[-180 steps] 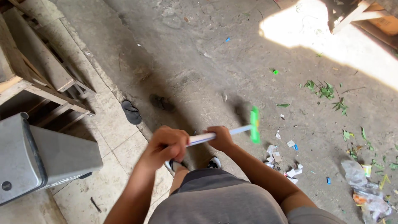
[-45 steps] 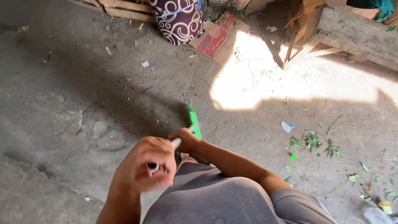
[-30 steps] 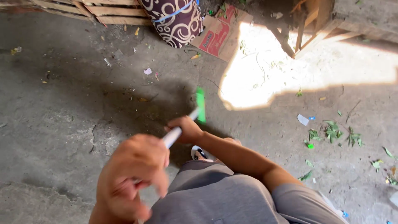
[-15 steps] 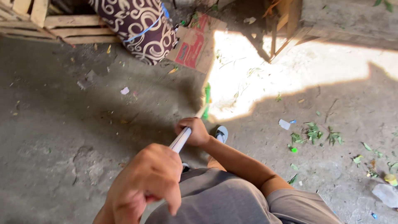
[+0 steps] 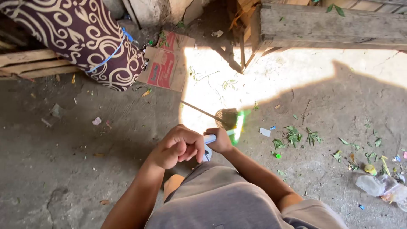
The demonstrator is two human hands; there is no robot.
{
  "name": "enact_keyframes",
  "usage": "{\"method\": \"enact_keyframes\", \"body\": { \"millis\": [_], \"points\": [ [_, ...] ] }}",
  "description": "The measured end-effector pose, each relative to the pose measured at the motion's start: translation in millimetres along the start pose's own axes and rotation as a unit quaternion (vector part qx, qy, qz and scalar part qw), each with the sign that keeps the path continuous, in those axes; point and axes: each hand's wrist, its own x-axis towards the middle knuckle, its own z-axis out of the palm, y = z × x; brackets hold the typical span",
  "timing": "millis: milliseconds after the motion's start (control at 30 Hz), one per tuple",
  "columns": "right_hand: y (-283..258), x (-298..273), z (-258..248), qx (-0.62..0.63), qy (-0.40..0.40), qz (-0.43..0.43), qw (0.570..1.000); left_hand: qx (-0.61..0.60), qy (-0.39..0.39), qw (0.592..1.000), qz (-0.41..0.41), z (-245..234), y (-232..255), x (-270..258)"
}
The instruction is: Sweeping trash and debris off a concrete floor using a broom.
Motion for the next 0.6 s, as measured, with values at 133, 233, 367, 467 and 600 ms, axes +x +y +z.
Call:
{"method": "enact_keyframes", "body": {
  "millis": [133,233,367,467,600],
  "points": [
    [-37.3,8.3,-26.2,-0.028,0.035,-0.018,0.999,0.020,-0.026,0.999,0.041,-3.4,46.8,20.3],
    [-75.9,41.6,-28.8,0.001,0.036,-0.067,0.997,0.079,-0.025,0.994,0.066,-11.1,83.5,27.5],
    [-88.6,114.5,-14.9,0.080,0.055,-0.159,0.982,0.121,-0.156,0.977,0.083,-42.4,92.6,63.6],
    [-73.8,172.1,-21.1,0.100,0.097,-0.155,0.978,0.207,-0.172,0.961,0.056,-82.3,63.6,112.0],
    [-18.5,229.9,-36.7,0.109,0.086,-0.051,0.989,0.321,-0.143,0.934,-0.063,-125.3,-12.8,172.9]
  ]
}}
